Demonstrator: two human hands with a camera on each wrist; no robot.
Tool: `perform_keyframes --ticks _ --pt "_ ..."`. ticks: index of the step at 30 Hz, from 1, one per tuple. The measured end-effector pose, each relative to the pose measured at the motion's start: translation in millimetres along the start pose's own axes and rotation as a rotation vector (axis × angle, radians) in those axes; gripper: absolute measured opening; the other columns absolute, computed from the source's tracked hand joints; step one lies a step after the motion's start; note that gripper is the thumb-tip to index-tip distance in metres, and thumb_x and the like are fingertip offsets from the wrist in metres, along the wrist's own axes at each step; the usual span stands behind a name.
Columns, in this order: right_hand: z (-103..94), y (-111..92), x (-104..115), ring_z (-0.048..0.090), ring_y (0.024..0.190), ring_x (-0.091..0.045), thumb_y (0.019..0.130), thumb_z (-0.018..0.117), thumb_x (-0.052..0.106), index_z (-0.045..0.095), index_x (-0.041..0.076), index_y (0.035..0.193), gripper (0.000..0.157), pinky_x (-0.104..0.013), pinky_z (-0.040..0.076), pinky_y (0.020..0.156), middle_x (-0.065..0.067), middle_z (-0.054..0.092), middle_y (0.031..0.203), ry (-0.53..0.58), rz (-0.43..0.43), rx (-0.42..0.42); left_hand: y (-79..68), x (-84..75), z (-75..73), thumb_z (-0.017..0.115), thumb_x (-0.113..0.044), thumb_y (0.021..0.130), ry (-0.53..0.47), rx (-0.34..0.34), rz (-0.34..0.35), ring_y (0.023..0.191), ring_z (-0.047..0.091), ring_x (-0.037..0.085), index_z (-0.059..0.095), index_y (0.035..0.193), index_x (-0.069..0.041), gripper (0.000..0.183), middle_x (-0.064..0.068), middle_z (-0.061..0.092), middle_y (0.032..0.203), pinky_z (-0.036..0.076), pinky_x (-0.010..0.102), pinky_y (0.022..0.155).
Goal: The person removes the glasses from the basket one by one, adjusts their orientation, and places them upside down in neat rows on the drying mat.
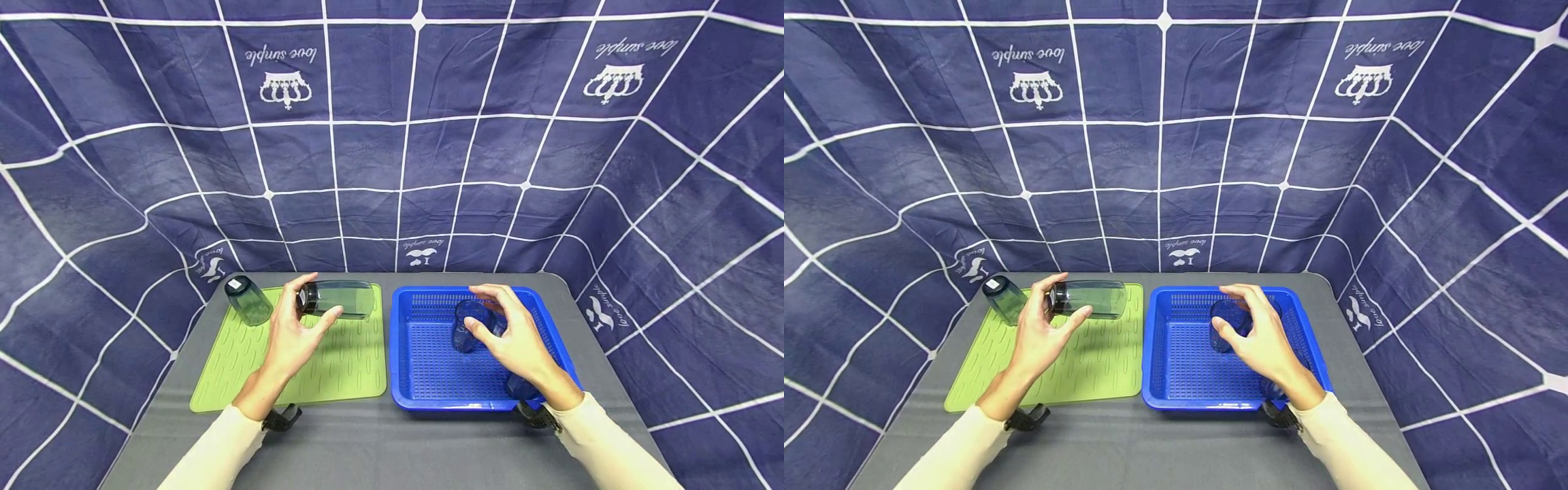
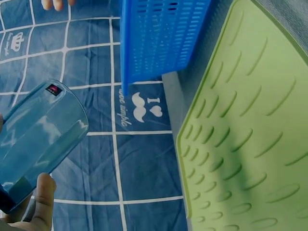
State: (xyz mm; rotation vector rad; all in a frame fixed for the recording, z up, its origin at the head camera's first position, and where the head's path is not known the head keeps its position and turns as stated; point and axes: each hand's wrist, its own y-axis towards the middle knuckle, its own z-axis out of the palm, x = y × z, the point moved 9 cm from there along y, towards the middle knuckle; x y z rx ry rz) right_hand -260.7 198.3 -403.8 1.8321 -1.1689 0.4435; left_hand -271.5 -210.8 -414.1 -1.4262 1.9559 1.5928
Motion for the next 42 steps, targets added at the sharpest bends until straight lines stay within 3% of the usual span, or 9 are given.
perform_keyframes --ticks 7,12,18,22,27,32,42 --pt "-11.9 -5 -6 0.068 0.135 -0.021 0.097 0.092 0.011 0.074 0.009 0.149 0.056 -0.015 0.051 0.119 -0.011 0.073 0.147 -0.058 -0.011 -0.005 0.8 12.2 -4.5 0.101 -0.016 0.092 0.067 -0.018 -0.024 0.101 0.062 0.016 0.064 0.162 -0.014 0.079 0.015 0.073 0.134 0.047 0.014 0.081" --pt "-20.7 -11 -12 0.069 0.132 -0.027 0.095 0.093 0.011 0.074 0.01 0.149 0.057 -0.005 0.042 0.117 -0.009 0.074 0.145 -0.108 -0.034 -0.026 3.6 22.6 -6.8 0.102 -0.017 0.092 0.089 -0.036 -0.031 0.111 0.066 0.02 0.064 0.162 -0.014 0.08 0.018 0.073 0.145 0.051 0.021 0.088" --pt "-28.8 -19 -17 0.069 0.127 -0.025 0.092 0.094 0.01 0.074 0.011 0.149 0.059 -0.017 0.047 0.113 -0.009 0.075 0.142 -0.163 -0.067 -0.051 8.4 33.8 -11.5 0.102 -0.019 0.092 0.113 -0.058 -0.036 0.117 0.064 0.025 0.064 0.163 -0.015 0.081 0.02 0.071 0.15 0.046 0.03 0.092" --pt "-33.0 -22 -20 0.068 0.126 -0.025 0.092 0.094 0.01 0.074 0.009 0.148 0.059 -0.018 0.045 0.112 -0.008 0.075 0.142 -0.185 -0.066 -0.053 11.2 40.7 -12.6 0.102 -0.018 0.091 0.128 -0.061 -0.052 0.115 0.063 0.025 0.065 0.164 -0.016 0.081 0.022 0.071 0.148 0.045 0.024 0.09" --pt "-39.3 -27 -24 0.069 0.129 -0.03 0.091 0.094 0.011 0.075 0.01 0.146 0.059 -0.019 0.044 0.112 -0.007 0.075 0.14 -0.217 -0.055 -0.054 13.9 49.9 -12.5 0.103 -0.017 0.091 0.152 -0.06 -0.079 0.113 0.064 0.025 0.065 0.164 -0.019 0.083 0.025 0.07 0.141 0.05 0.024 0.09" --pt "-46.4 -32 -27 0.068 0.132 -0.029 0.09 0.096 0.011 0.075 0.011 0.147 0.06 -0.01 0.037 0.115 -0.009 0.075 0.14 -0.236 -0.06 -0.057 16.8 59.3 -14.3 0.104 -0.016 0.089 0.183 -0.074 -0.086 0.11 0.069 0.029 0.065 0.167 -0.024 0.087 0.025 0.07 0.134 0.055 0.028 0.09" --pt "-57.4 -48 -36 0.067 0.138 -0.036 0.087 0.099 0.011 0.075 0.013 0.148 0.065 0.001 0.025 0.119 -0.008 0.074 0.144 -0.271 -0.06 -0.046 24.9 74.2 -13.9 0.103 -0.014 0.089 0.232 -0.066 -0.088 0.11 0.075 0.038 0.062 0.168 -0.023 0.089 0.025 0.073 0.137 0.05 0.014 0.088"
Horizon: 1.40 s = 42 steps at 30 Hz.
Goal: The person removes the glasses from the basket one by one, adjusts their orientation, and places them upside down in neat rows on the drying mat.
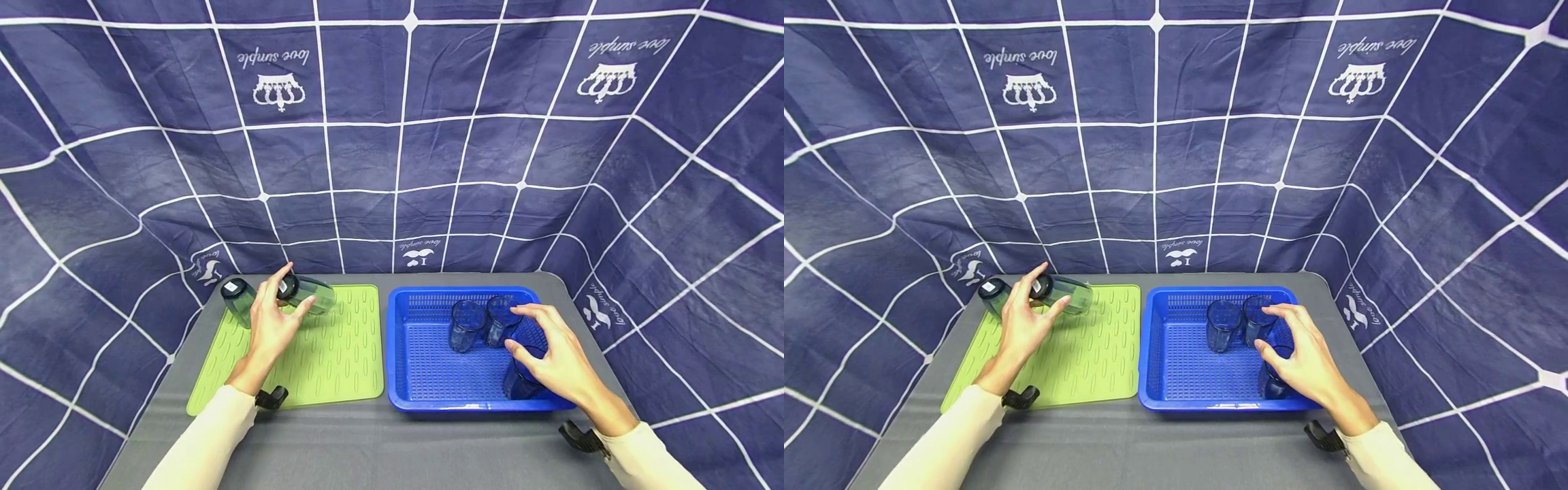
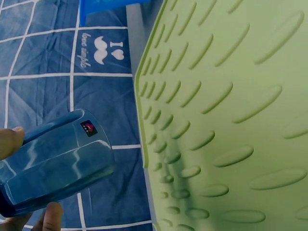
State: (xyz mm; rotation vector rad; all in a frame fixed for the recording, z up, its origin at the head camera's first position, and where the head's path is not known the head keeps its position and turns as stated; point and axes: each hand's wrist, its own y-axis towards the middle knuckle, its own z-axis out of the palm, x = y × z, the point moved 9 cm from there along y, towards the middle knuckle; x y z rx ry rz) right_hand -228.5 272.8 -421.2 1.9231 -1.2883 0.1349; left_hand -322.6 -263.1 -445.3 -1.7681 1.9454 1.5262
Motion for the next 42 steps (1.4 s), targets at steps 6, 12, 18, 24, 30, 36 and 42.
perform_keyframes --ticks 6,12,18,24,30,36,42 --pt "-1.0 -12 -8 0.065 0.139 -0.036 0.085 0.1 0.014 0.075 0.014 0.149 0.069 0.001 0.024 0.118 -0.01 0.073 0.145 -0.012 0.013 0.018 4.2 7.8 4.8 0.102 -0.014 0.091 -0.001 0.021 -0.027 0.122 0.076 0.039 0.061 0.165 -0.016 0.085 0.021 0.072 0.15 0.057 0.025 0.092" --pt "-3.0 -22 -14 0.063 0.137 -0.038 0.083 0.102 0.017 0.075 0.011 0.148 0.071 0.003 0.02 0.12 -0.012 0.073 0.146 -0.033 0.012 0.037 7.2 15.9 11.3 0.101 -0.012 0.09 0.015 0.033 -0.043 0.117 0.075 0.044 0.06 0.162 -0.01 0.083 0.024 0.072 0.149 0.061 0.05 0.093" --pt "-1.4 -33 -19 0.062 0.136 -0.035 0.082 0.103 0.018 0.074 0.011 0.149 0.073 0.004 0.019 0.12 -0.013 0.072 0.146 -0.03 0.019 0.068 8.7 25.4 15.1 0.101 -0.013 0.09 0.061 0.035 -0.072 0.104 0.07 0.046 0.062 0.16 -0.012 0.081 0.027 0.072 0.139 0.056 0.056 0.092" --pt "2.3 -42 -24 0.062 0.137 -0.031 0.081 0.105 0.023 0.073 0.015 0.151 0.077 0.005 0.018 0.119 -0.01 0.072 0.147 -0.045 0.03 0.1 8.5 36.1 18.5 0.101 -0.012 0.089 0.081 0.033 -0.093 0.1 0.068 0.046 0.064 0.159 -0.014 0.08 0.028 0.071 0.129 0.055 0.059 0.093" --pt "5.9 -45 -24 0.063 0.138 -0.037 0.081 0.106 0.029 0.071 0.019 0.154 0.082 0.005 0.016 0.118 -0.008 0.075 0.146 -0.053 0.034 0.141 10.1 47.4 20.6 0.101 -0.009 0.088 0.08 0.041 -0.102 0.108 0.065 0.049 0.064 0.16 -0.014 0.081 0.028 0.07 0.128 0.052 0.066 0.101" --pt "7.2 -48 -27 0.066 0.138 -0.038 0.079 0.108 0.035 0.071 0.025 0.155 0.086 0.002 0.019 0.115 -0.006 0.077 0.145 -0.078 0.053 0.167 10.9 57.8 26.9 0.1 -0.009 0.089 0.078 0.063 -0.116 0.131 0.066 0.055 0.063 0.162 -0.013 0.081 0.03 0.07 0.139 0.051 0.07 0.118" --pt "7.5 -49 -30 0.069 0.135 -0.038 0.075 0.111 0.037 0.073 0.024 0.153 0.088 0.004 0.019 0.116 -0.004 0.08 0.143 -0.095 0.029 0.16 12.1 57.4 31.4 0.1 -0.007 0.089 0.074 0.068 -0.105 0.141 0.065 0.056 0.064 0.162 -0.012 0.081 0.031 0.07 0.147 0.05 0.07 0.124"
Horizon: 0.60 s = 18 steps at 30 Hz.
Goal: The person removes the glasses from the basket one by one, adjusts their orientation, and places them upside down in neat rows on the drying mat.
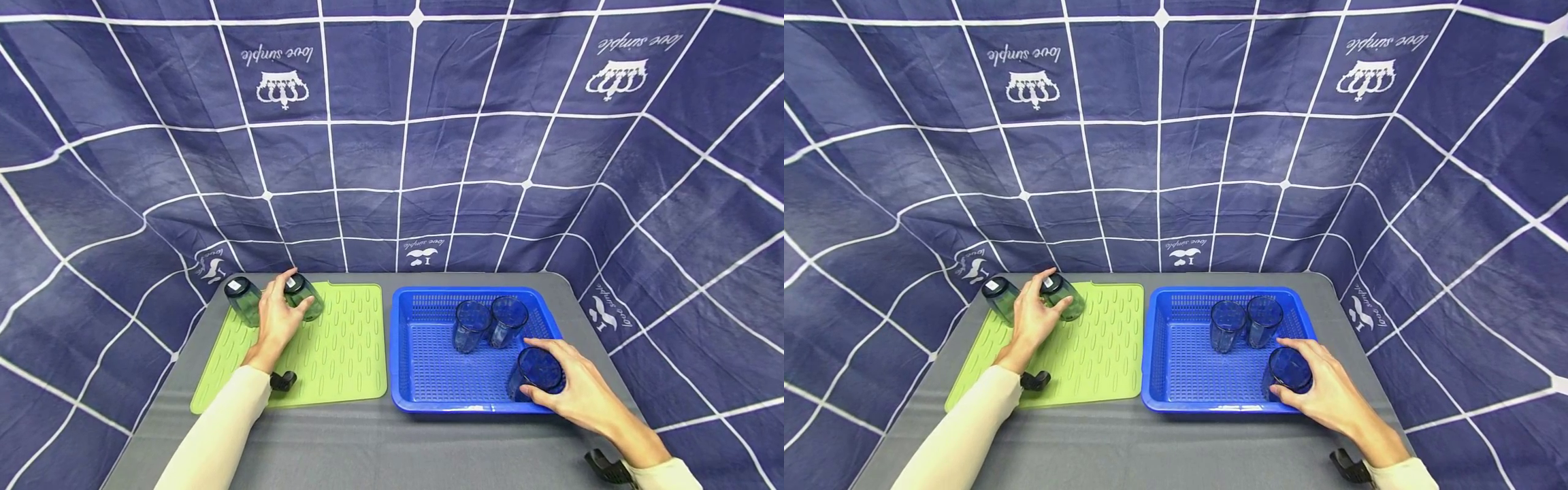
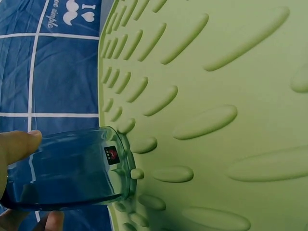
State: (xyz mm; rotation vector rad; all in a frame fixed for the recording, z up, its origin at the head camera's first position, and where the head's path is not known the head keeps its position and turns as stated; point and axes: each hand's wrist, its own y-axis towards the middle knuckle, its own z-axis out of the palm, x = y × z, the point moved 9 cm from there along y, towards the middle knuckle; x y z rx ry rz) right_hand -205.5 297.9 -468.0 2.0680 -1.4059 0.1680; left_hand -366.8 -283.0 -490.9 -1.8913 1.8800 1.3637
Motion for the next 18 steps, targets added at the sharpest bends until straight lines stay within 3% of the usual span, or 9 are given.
perform_keyframes --ticks 10,18 --pt "-0.6 0 0 0.077 0.128 -0.041 0.073 0.112 0.036 0.075 0.022 0.151 0.088 0.005 0.024 0.114 -0.006 0.083 0.14 -0.01 -0.018 -0.002 3.1 -1.1 9.9 0.1 -0.01 0.09 0.009 0.043 0.005 0.146 0.065 0.056 0.063 0.164 -0.014 0.083 0.031 0.069 0.152 0.049 0.069 0.127" --pt "0.2 1 1 0.079 0.124 -0.04 0.071 0.113 0.033 0.077 0.02 0.148 0.086 0.006 0.027 0.113 -0.005 0.085 0.138 -0.008 -0.024 -0.024 5.7 -2.9 14.3 0.1 -0.012 0.09 0.044 0.087 0.013 0.141 0.066 0.057 0.062 0.165 -0.013 0.083 0.033 0.07 0.146 0.049 0.07 0.124"
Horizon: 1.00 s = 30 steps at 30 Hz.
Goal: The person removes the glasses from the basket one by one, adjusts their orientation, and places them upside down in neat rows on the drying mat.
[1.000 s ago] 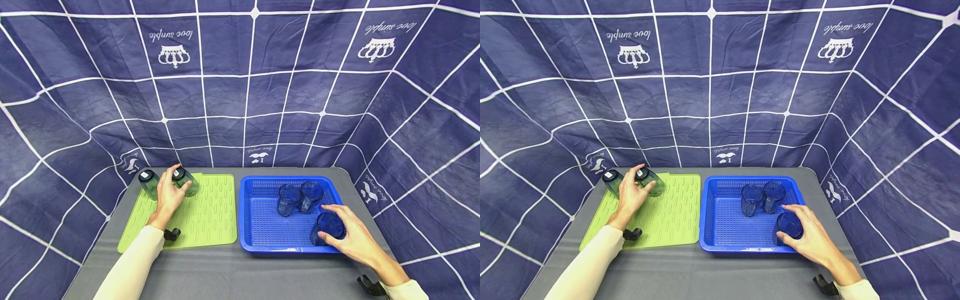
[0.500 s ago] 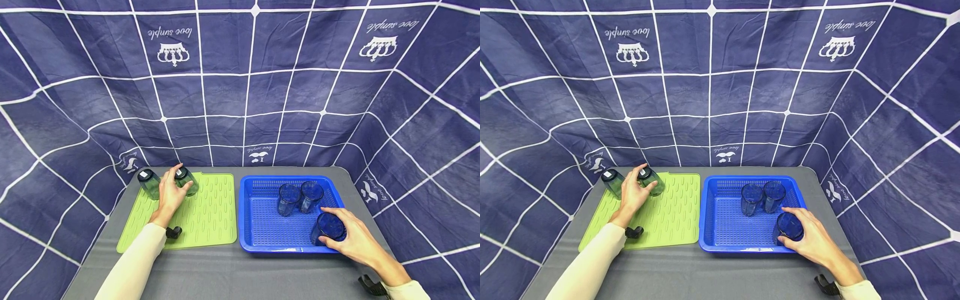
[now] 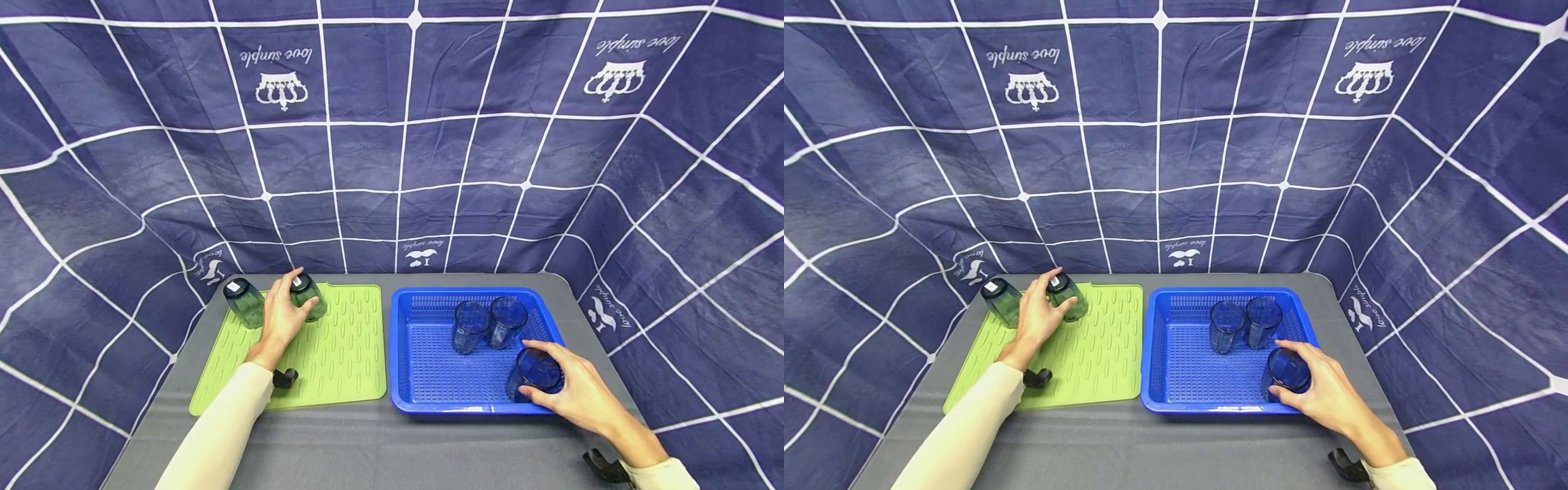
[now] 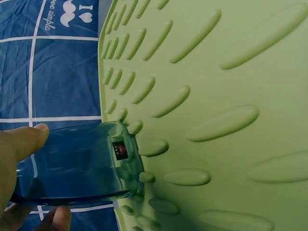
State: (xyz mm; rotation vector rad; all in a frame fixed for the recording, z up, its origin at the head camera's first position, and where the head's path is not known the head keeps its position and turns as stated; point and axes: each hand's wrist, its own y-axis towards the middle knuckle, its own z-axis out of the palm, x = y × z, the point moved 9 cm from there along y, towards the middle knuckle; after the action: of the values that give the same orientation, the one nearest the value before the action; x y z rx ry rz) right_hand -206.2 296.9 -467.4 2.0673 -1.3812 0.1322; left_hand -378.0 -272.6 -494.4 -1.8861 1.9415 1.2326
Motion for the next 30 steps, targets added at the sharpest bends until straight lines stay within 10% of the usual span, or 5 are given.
perform_keyframes --ticks 13,21,30 --pt "0.1 1 0 0.084 0.116 -0.037 0.069 0.114 0.043 0.08 0.024 0.144 0.084 -0.004 0.044 0.103 -0.004 0.087 0.132 -0.037 0.029 0.003 1.0 -1.0 2.6 0.099 -0.016 0.093 0.048 0.052 0.019 0.141 0.064 0.061 0.059 0.168 -0.016 0.085 0.034 0.068 0.153 0.051 0.074 0.121" --pt "0.6 7 1 0.086 0.109 -0.035 0.071 0.112 0.051 0.08 0.026 0.144 0.083 -0.051 0.065 0.085 -0.006 0.088 0.128 -0.067 0.063 0.029 0.9 -0.8 2.8 0.099 -0.016 0.093 0.056 0.06 0.012 0.138 0.064 0.062 0.059 0.168 -0.016 0.085 0.034 0.067 0.153 0.051 0.074 0.12" --pt "1.1 14 1 0.083 0.098 -0.028 0.072 0.111 0.053 0.079 0.024 0.145 0.084 -0.047 0.062 0.075 -0.004 0.089 0.117 -0.07 0.093 0.039 2.0 -2.2 4.0 0.1 -0.016 0.093 0.055 0.064 0.016 0.136 0.065 0.062 0.058 0.168 -0.015 0.086 0.035 0.068 0.151 0.052 0.073 0.119"
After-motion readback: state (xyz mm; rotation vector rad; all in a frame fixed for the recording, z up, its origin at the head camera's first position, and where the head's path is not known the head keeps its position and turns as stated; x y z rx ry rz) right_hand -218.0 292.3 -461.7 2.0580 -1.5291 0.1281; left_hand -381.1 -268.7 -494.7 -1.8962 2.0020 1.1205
